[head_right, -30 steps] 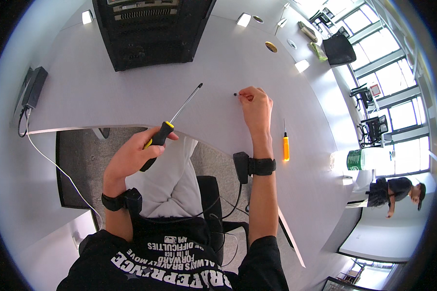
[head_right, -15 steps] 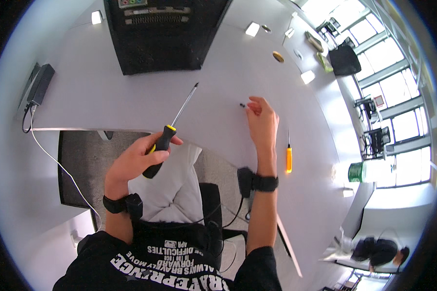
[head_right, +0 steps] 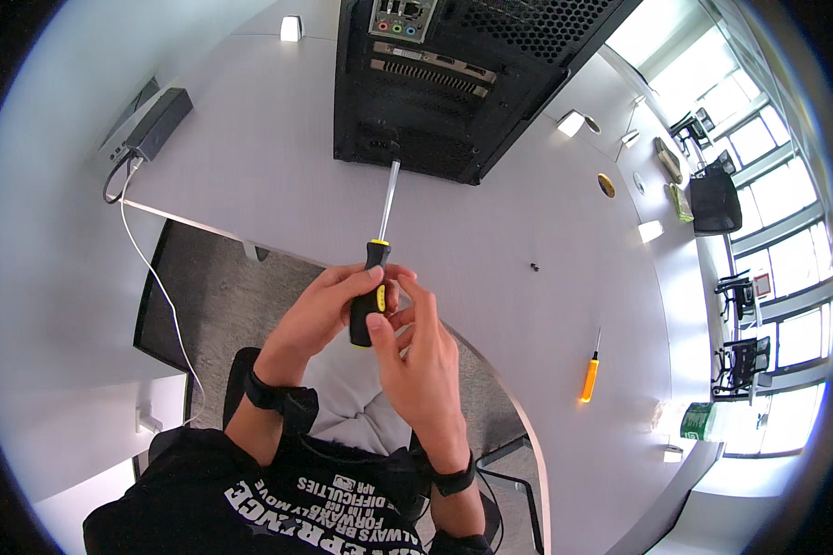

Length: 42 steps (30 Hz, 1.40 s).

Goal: The person unscrews several screws from the back of a computer tower using a screwdriver, walks to another room to retrieve a small part, and then returns to screw it into the back of the tower.

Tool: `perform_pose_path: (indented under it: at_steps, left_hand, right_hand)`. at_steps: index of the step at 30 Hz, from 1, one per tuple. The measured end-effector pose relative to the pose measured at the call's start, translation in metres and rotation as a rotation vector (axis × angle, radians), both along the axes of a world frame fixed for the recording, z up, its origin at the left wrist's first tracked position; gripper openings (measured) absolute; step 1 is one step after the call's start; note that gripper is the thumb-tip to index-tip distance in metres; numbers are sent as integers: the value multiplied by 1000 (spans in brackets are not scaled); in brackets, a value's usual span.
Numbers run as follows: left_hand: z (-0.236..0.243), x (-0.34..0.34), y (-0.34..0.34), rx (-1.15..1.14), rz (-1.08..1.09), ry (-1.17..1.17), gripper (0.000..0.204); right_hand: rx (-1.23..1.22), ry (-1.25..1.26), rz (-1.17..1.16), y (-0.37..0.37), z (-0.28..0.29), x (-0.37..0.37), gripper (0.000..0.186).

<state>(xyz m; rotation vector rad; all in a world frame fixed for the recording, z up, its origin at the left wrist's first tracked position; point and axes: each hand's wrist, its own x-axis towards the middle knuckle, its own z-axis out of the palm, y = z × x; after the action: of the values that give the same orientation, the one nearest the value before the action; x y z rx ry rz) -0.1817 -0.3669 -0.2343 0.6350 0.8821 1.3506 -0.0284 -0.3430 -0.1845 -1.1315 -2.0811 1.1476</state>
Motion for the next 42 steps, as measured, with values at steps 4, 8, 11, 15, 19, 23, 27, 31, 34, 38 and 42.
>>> perform_pose_path:
  at_steps: [4,8,11,15,19,23,27,31,34,38,42]
  left_hand:
    - [-2,1,1,23,61,-94,50]
    - [-1,9,1,-20,155,-49,50]
    - [0,-1,0,-126,161,154,45]
    - [5,-8,0,-128,219,272,44]
    - [22,-7,-1,-180,257,435,61]
    - [22,-8,5,-163,381,616,78]
    - [17,-9,8,-128,285,518,74]
    - [5,-10,12,-90,310,553,72]
    - [0,-12,11,-64,340,580,70]
    - [-2,-10,13,-28,361,614,68]
    - [-2,-10,11,-18,366,615,67]
  right_hand:
    - [-6,8,0,-7,-7,-13,54]
    - [-17,23,22,-9,-4,-18,58]
    - [15,16,-4,-7,-8,-22,53]
    - [40,105,17,-1,-21,-25,48]
    - [73,99,7,1,-22,-27,46]
    - [57,124,-33,3,-29,-29,46]
    - [76,109,-40,3,-30,-24,45]
    - [50,161,-44,5,-36,-27,46]
    - [42,158,-29,5,-38,-30,47]
    - [63,153,-12,5,-40,-29,49]
    - [53,151,-14,4,-36,-29,50]
